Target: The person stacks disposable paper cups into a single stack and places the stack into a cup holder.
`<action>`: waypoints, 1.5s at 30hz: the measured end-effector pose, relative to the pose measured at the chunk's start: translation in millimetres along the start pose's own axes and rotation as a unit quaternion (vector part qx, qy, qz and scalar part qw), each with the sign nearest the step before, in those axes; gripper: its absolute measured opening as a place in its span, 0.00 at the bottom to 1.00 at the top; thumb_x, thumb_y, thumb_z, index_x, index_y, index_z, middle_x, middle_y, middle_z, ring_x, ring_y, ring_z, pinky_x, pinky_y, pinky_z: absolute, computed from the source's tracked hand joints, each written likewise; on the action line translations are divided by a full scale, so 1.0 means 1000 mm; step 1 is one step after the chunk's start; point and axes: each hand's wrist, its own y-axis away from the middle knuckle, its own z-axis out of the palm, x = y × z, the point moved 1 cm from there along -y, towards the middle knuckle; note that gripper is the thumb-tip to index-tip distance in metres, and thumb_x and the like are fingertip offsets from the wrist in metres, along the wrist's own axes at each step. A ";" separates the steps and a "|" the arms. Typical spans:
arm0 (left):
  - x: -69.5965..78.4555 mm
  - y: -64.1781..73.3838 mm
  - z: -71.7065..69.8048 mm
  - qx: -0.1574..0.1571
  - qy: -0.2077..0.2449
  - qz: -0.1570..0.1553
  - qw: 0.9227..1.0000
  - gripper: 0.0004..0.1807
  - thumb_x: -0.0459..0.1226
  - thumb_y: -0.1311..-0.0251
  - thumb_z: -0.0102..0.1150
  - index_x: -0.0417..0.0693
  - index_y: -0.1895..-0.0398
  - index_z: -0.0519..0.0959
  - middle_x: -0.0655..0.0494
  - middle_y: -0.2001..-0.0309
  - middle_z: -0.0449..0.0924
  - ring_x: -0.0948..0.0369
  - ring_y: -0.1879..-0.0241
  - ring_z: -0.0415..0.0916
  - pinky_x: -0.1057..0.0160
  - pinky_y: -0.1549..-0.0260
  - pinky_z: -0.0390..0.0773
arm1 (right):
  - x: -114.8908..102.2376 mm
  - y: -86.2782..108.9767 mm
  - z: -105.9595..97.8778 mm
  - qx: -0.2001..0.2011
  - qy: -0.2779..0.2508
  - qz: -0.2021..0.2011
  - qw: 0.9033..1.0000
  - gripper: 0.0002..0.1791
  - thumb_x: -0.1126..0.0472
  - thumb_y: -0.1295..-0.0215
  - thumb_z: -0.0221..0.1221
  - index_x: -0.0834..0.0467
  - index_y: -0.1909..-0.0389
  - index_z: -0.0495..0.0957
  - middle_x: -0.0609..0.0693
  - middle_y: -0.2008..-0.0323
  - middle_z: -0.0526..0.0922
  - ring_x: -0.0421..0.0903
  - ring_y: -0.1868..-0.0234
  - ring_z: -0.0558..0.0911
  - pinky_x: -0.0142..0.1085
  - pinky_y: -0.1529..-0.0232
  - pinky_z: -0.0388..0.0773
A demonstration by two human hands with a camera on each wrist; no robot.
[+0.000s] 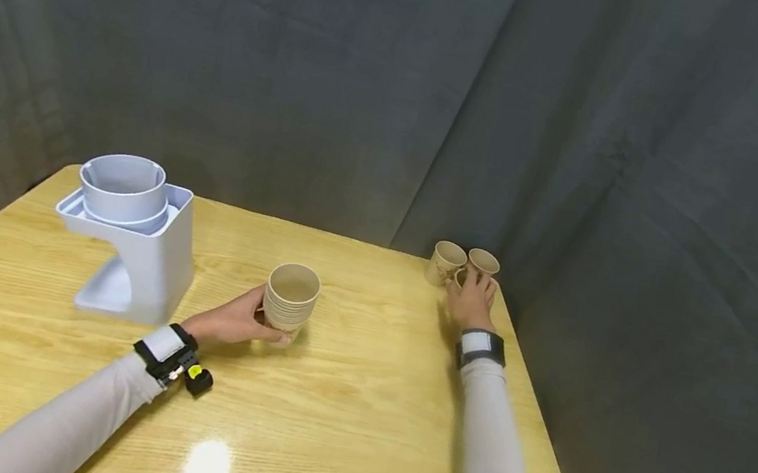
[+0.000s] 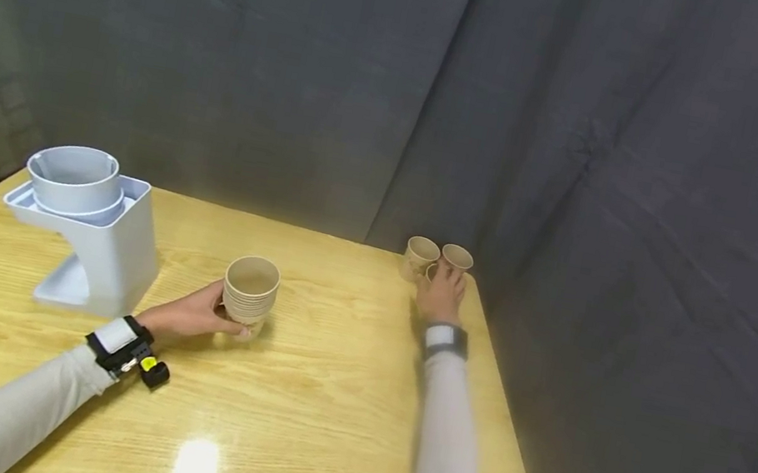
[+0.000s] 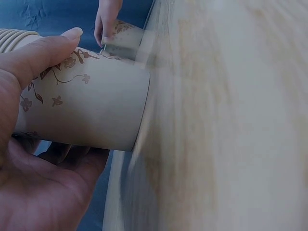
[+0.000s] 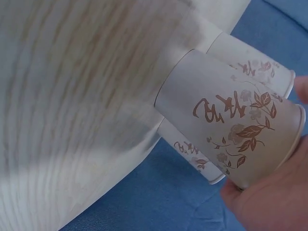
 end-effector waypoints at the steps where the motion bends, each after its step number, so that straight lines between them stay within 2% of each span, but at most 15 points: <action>1: 0.000 0.000 0.000 -0.001 0.000 0.002 1.000 0.48 0.36 0.43 0.75 0.43 0.24 0.55 0.39 0.32 0.67 0.40 0.30 0.64 0.39 0.32 0.65 | -0.002 0.001 0.000 0.003 -0.002 0.001 1.000 0.32 0.54 0.23 0.51 0.62 0.25 0.55 0.73 0.26 0.45 0.71 0.25 0.42 0.66 0.27 0.43; 5: 0.002 -0.002 0.000 -0.002 0.003 0.002 1.000 0.48 0.35 0.44 0.75 0.44 0.25 0.56 0.39 0.32 0.67 0.41 0.31 0.64 0.40 0.32 0.65 | -0.009 0.004 -0.001 0.016 0.004 0.007 1.000 0.30 0.56 0.26 0.54 0.63 0.29 0.57 0.73 0.29 0.49 0.69 0.28 0.47 0.65 0.30 0.50; 10: 0.002 -0.003 -0.003 0.000 0.000 0.001 1.000 0.48 0.37 0.44 0.75 0.44 0.25 0.56 0.40 0.32 0.68 0.42 0.31 0.65 0.40 0.32 0.65 | -0.018 0.007 0.000 0.017 -0.010 0.023 1.000 0.33 0.59 0.35 0.60 0.66 0.34 0.59 0.74 0.33 0.51 0.70 0.30 0.49 0.65 0.33 0.55; 16: 0.001 -0.004 -0.005 -0.001 0.001 0.003 1.000 0.48 0.37 0.43 0.75 0.43 0.25 0.56 0.40 0.32 0.68 0.43 0.31 0.65 0.40 0.32 0.65 | -0.038 0.019 0.001 0.008 -0.033 0.053 0.998 0.35 0.61 0.37 0.65 0.66 0.36 0.58 0.75 0.32 0.48 0.71 0.29 0.46 0.66 0.31 0.50; 20: 0.001 -0.005 -0.003 -0.003 0.004 0.005 1.000 0.47 0.36 0.43 0.75 0.43 0.25 0.56 0.39 0.33 0.68 0.43 0.32 0.66 0.41 0.32 0.66 | -0.048 0.024 0.004 0.025 -0.030 0.053 0.998 0.35 0.63 0.41 0.68 0.67 0.38 0.60 0.75 0.33 0.51 0.72 0.30 0.47 0.66 0.31 0.50; 23: 0.002 -0.006 -0.002 -0.004 0.007 0.006 1.000 0.47 0.36 0.43 0.75 0.43 0.25 0.56 0.39 0.33 0.69 0.43 0.33 0.67 0.42 0.33 0.66 | -0.053 0.027 0.007 0.021 -0.038 0.043 0.998 0.33 0.64 0.41 0.67 0.67 0.38 0.61 0.75 0.32 0.51 0.71 0.30 0.47 0.66 0.31 0.50; 29: 0.003 -0.006 -0.004 -0.002 -0.002 0.006 1.000 0.47 0.36 0.43 0.75 0.43 0.25 0.57 0.40 0.33 0.69 0.43 0.32 0.66 0.41 0.32 0.66 | -0.077 0.033 0.004 0.008 -0.082 0.005 0.997 0.35 0.64 0.40 0.66 0.67 0.35 0.62 0.74 0.31 0.51 0.69 0.26 0.41 0.66 0.29 0.47; 36: 0.004 -0.005 -0.008 0.002 -0.016 0.007 1.000 0.48 0.37 0.43 0.75 0.43 0.25 0.55 0.39 0.32 0.67 0.41 0.31 0.64 0.39 0.32 0.65 | -0.122 0.045 -0.005 0.010 -0.107 -0.079 0.991 0.33 0.62 0.43 0.69 0.61 0.38 0.67 0.68 0.37 0.58 0.65 0.34 0.54 0.63 0.34 0.62; 42: 0.003 -0.006 -0.009 0.001 -0.017 0.008 1.000 0.48 0.37 0.43 0.75 0.43 0.25 0.55 0.39 0.32 0.67 0.41 0.31 0.64 0.39 0.32 0.65 | -0.156 0.063 -0.011 0.038 -0.123 -0.170 0.977 0.32 0.62 0.47 0.73 0.61 0.41 0.72 0.65 0.41 0.63 0.63 0.36 0.59 0.61 0.37 0.64; 45: 0.002 -0.007 -0.008 0.001 -0.017 0.009 1.000 0.48 0.37 0.43 0.75 0.43 0.25 0.55 0.39 0.32 0.68 0.42 0.31 0.64 0.41 0.32 0.65 | -0.169 0.071 -0.012 0.058 -0.131 -0.200 0.969 0.32 0.61 0.48 0.74 0.60 0.42 0.73 0.63 0.42 0.67 0.61 0.37 0.64 0.59 0.38 0.65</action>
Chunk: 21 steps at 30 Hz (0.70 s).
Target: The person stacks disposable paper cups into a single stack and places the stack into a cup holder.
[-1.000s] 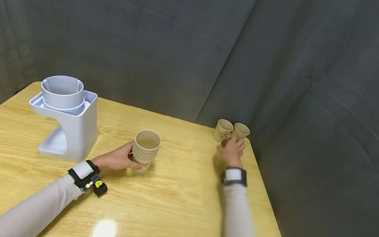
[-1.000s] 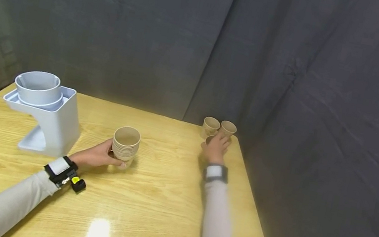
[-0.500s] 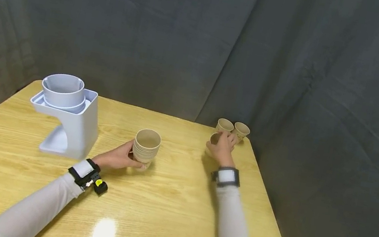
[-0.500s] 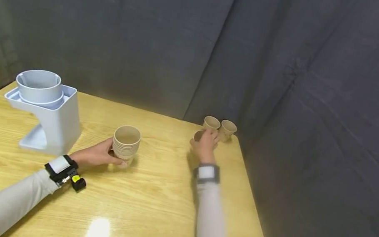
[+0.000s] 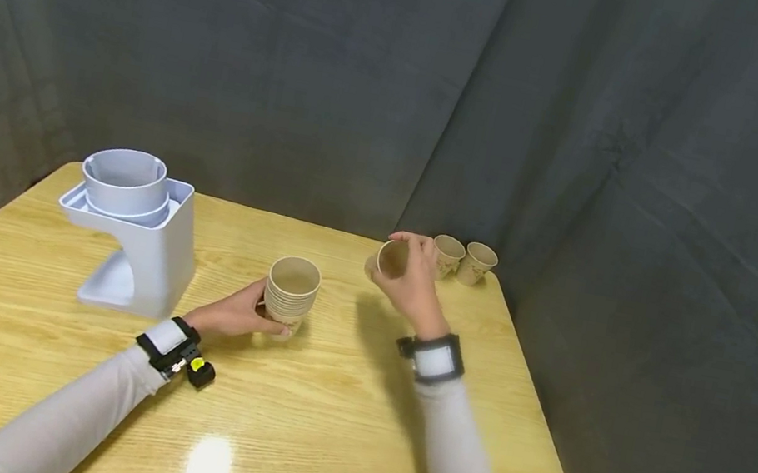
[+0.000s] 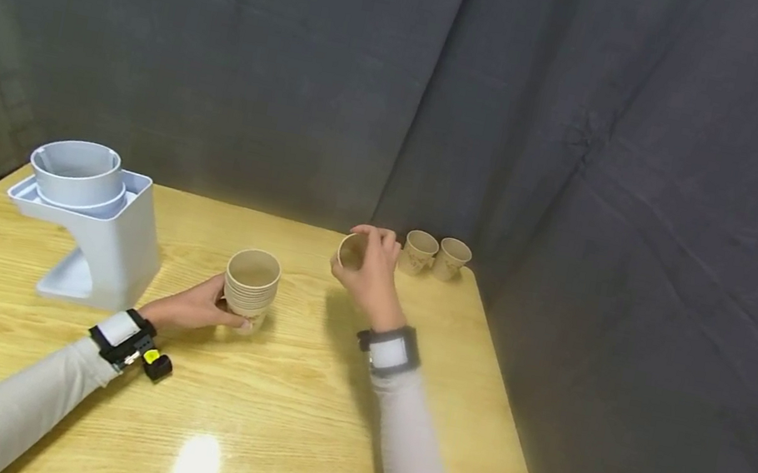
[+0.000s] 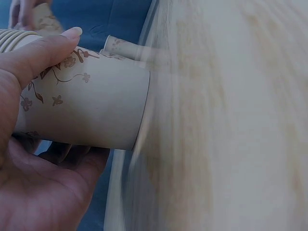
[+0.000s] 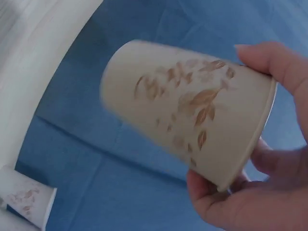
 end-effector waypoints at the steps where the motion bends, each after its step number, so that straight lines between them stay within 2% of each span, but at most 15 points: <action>1: 0.000 -0.001 0.000 0.000 0.001 0.000 1.000 0.48 0.37 0.43 0.75 0.43 0.25 0.55 0.40 0.32 0.68 0.43 0.31 0.65 0.41 0.32 0.65 | -0.004 0.001 0.001 0.008 -0.004 -0.010 1.000 0.32 0.60 0.48 0.75 0.60 0.42 0.74 0.62 0.43 0.68 0.61 0.38 0.66 0.58 0.38 0.65; 5: -0.001 -0.002 0.001 -0.003 0.010 0.004 1.000 0.47 0.37 0.43 0.75 0.43 0.25 0.56 0.40 0.32 0.68 0.43 0.31 0.65 0.41 0.32 0.65 | -0.016 0.003 0.002 0.044 -0.030 -0.040 0.998 0.31 0.57 0.48 0.77 0.56 0.44 0.76 0.57 0.45 0.73 0.56 0.41 0.72 0.52 0.40 0.68; 10: -0.001 -0.002 0.002 -0.003 0.012 0.004 1.000 0.47 0.36 0.43 0.75 0.42 0.25 0.56 0.39 0.33 0.68 0.43 0.32 0.65 0.40 0.32 0.65 | -0.033 0.008 0.001 0.073 -0.073 -0.078 0.992 0.31 0.55 0.50 0.77 0.55 0.44 0.78 0.54 0.48 0.76 0.51 0.47 0.76 0.45 0.50 0.77; 12: -0.001 -0.003 0.001 -0.004 0.011 0.003 1.000 0.47 0.36 0.43 0.74 0.42 0.25 0.56 0.39 0.33 0.68 0.42 0.32 0.66 0.40 0.32 0.65 | -0.041 0.011 0.000 0.074 -0.089 -0.092 0.989 0.31 0.55 0.50 0.77 0.55 0.44 0.78 0.54 0.49 0.77 0.50 0.49 0.77 0.44 0.55 0.80; 21: -0.001 -0.003 0.000 -0.009 0.010 0.002 1.000 0.46 0.36 0.42 0.74 0.43 0.25 0.56 0.40 0.34 0.69 0.43 0.33 0.67 0.42 0.33 0.67 | -0.056 0.018 0.016 0.039 -0.099 -0.143 0.984 0.32 0.57 0.49 0.77 0.57 0.41 0.80 0.54 0.47 0.77 0.49 0.47 0.77 0.45 0.54 0.83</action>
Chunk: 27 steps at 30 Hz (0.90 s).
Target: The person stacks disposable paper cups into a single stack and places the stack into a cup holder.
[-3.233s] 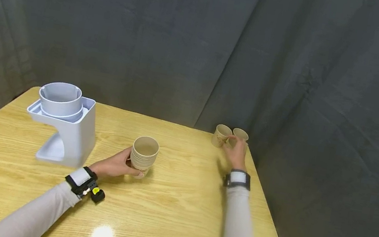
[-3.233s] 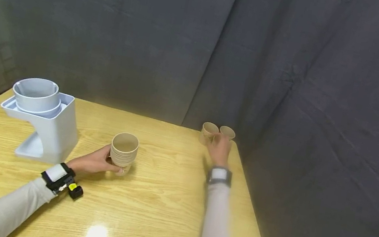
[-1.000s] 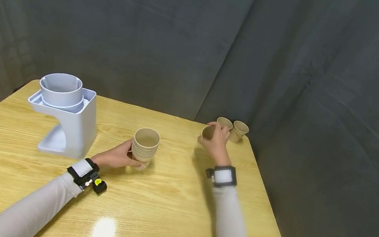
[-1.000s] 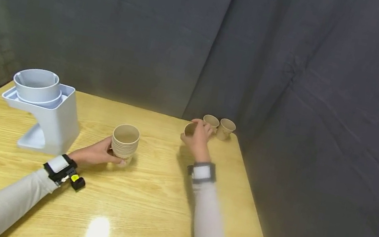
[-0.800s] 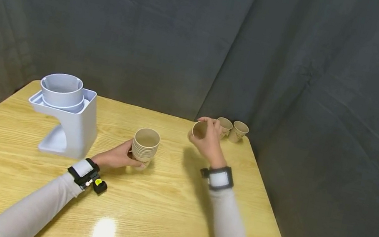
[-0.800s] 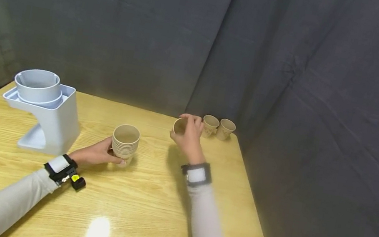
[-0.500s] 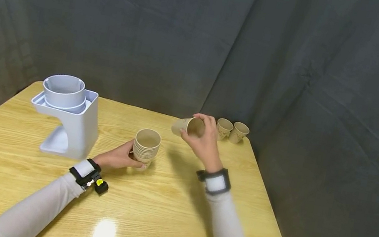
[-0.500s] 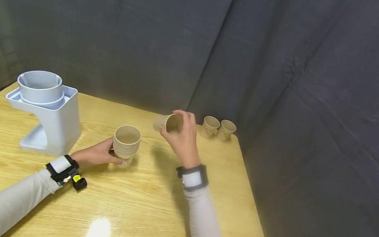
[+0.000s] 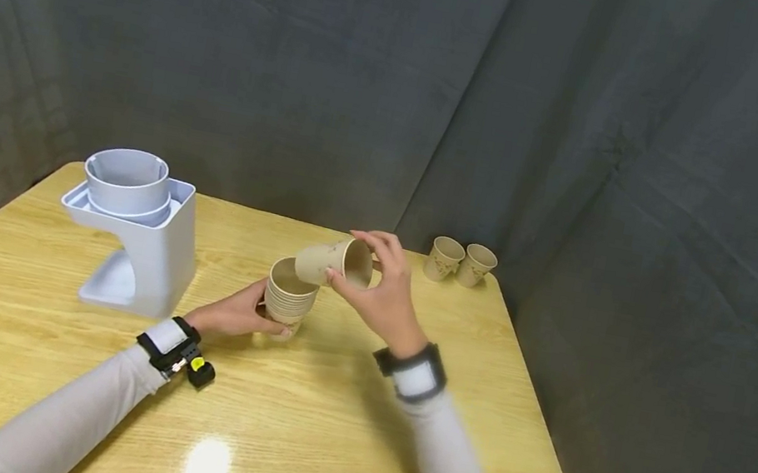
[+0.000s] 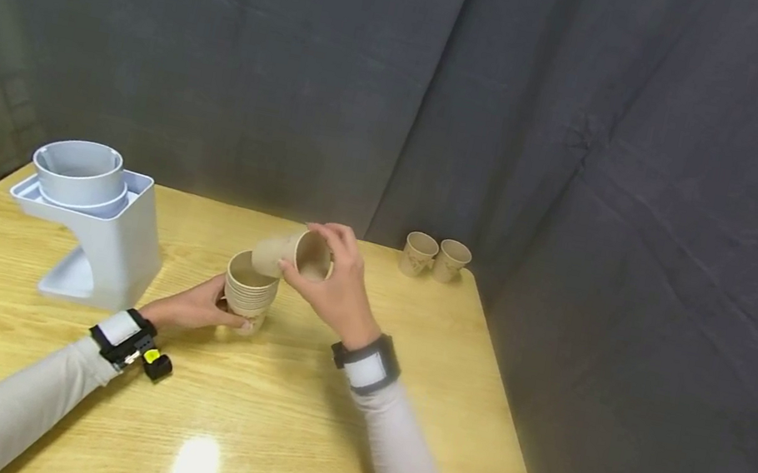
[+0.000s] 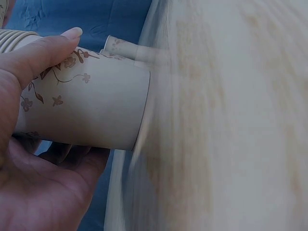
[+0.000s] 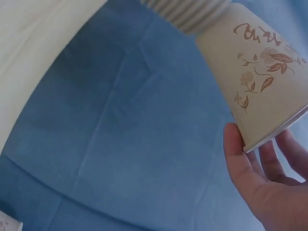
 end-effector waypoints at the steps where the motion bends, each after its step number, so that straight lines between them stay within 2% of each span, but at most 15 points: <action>1: 0.000 0.000 0.000 -0.002 0.000 0.001 1.000 0.46 0.36 0.42 0.73 0.43 0.25 0.56 0.40 0.34 0.69 0.44 0.34 0.68 0.43 0.34 0.67 | 0.000 0.001 0.002 -0.006 -0.001 -0.005 1.000 0.33 0.57 0.49 0.77 0.57 0.41 0.80 0.54 0.47 0.77 0.49 0.47 0.78 0.45 0.53 0.83; 9: -0.001 -0.002 0.000 -0.006 0.001 0.003 1.000 0.45 0.37 0.41 0.73 0.43 0.26 0.57 0.41 0.35 0.70 0.45 0.35 0.70 0.41 0.33 0.68 | -0.002 0.003 0.016 -0.027 -0.008 -0.059 0.998 0.34 0.59 0.48 0.77 0.60 0.38 0.78 0.56 0.45 0.78 0.50 0.43 0.77 0.44 0.40 0.77; 12: -0.003 -0.002 0.000 -0.006 -0.003 -0.001 1.000 0.45 0.37 0.41 0.73 0.43 0.26 0.56 0.41 0.35 0.70 0.45 0.35 0.69 0.41 0.34 0.68 | -0.003 0.004 0.019 -0.038 -0.005 -0.066 0.997 0.35 0.60 0.47 0.77 0.61 0.37 0.77 0.58 0.44 0.77 0.51 0.41 0.76 0.44 0.37 0.76; 19: -0.005 -0.002 -0.001 -0.006 0.008 -0.002 1.000 0.45 0.37 0.41 0.73 0.44 0.26 0.56 0.40 0.35 0.69 0.44 0.35 0.68 0.42 0.34 0.68 | -0.009 -0.001 0.032 -0.076 0.014 -0.064 0.995 0.36 0.59 0.43 0.75 0.60 0.33 0.74 0.58 0.41 0.74 0.51 0.38 0.75 0.41 0.36 0.76; 27: -0.003 -0.002 0.000 -0.008 0.017 -0.004 1.000 0.45 0.36 0.41 0.73 0.44 0.26 0.55 0.40 0.35 0.69 0.43 0.34 0.68 0.41 0.34 0.68 | -0.012 -0.007 0.037 -0.089 0.030 -0.044 0.995 0.35 0.57 0.40 0.73 0.61 0.32 0.73 0.57 0.41 0.73 0.51 0.39 0.75 0.41 0.38 0.78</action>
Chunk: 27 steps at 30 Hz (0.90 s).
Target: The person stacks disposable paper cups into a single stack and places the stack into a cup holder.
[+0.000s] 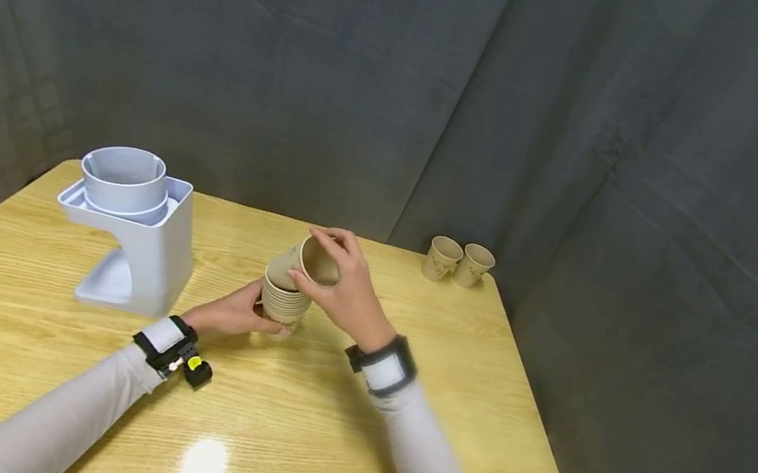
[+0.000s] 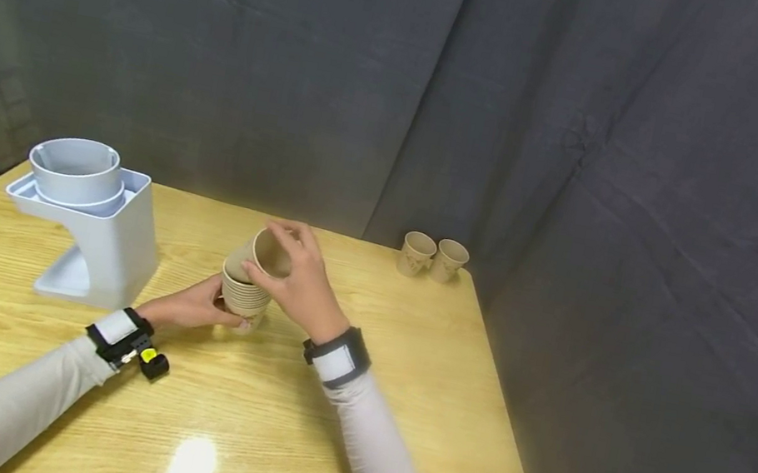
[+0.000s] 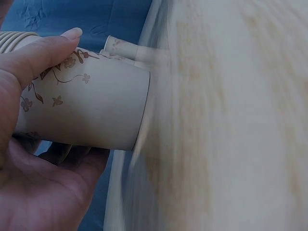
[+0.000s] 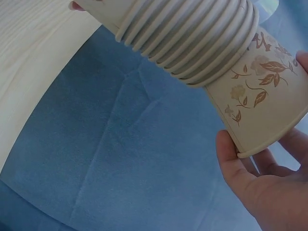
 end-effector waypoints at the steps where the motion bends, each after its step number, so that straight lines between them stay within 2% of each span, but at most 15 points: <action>1: 0.000 0.000 0.000 0.001 0.000 -0.002 1.000 0.45 0.36 0.42 0.73 0.44 0.26 0.55 0.40 0.35 0.69 0.43 0.34 0.68 0.41 0.34 0.68 | 0.000 0.000 0.001 -0.002 0.001 0.003 1.000 0.35 0.57 0.39 0.73 0.61 0.32 0.73 0.56 0.41 0.73 0.51 0.39 0.75 0.42 0.38 0.78; 13: 0.000 0.001 0.000 0.000 -0.004 0.007 1.000 0.44 0.35 0.42 0.73 0.44 0.27 0.57 0.40 0.36 0.70 0.44 0.35 0.69 0.46 0.36 0.70 | 0.001 -0.006 0.020 -0.057 0.001 0.032 0.998 0.32 0.53 0.34 0.68 0.57 0.31 0.72 0.56 0.38 0.70 0.51 0.35 0.68 0.44 0.38 0.75; 18: 0.000 0.002 0.000 -0.009 0.000 0.008 1.000 0.46 0.35 0.40 0.72 0.45 0.24 0.54 0.40 0.35 0.69 0.45 0.36 0.69 0.47 0.38 0.71 | 0.001 -0.005 0.033 -0.088 0.027 0.032 0.995 0.31 0.53 0.34 0.68 0.57 0.32 0.72 0.56 0.39 0.68 0.53 0.34 0.63 0.45 0.38 0.74; 24: 0.000 0.003 0.000 -0.011 -0.006 -0.003 1.000 0.43 0.38 0.38 0.71 0.44 0.26 0.56 0.39 0.29 0.60 0.43 0.34 0.67 0.50 0.41 0.76 | 0.004 0.001 0.048 -0.152 0.078 0.068 0.983 0.30 0.46 0.24 0.56 0.57 0.29 0.68 0.56 0.36 0.66 0.52 0.36 0.61 0.43 0.39 0.74; 27: 0.000 0.004 -0.001 -0.008 -0.012 -0.010 1.000 0.43 0.39 0.38 0.71 0.43 0.26 0.55 0.38 0.26 0.56 0.42 0.32 0.64 0.50 0.43 0.78 | 0.004 0.002 0.052 -0.160 0.085 0.075 0.981 0.30 0.45 0.23 0.52 0.57 0.28 0.67 0.56 0.35 0.65 0.51 0.36 0.61 0.43 0.38 0.73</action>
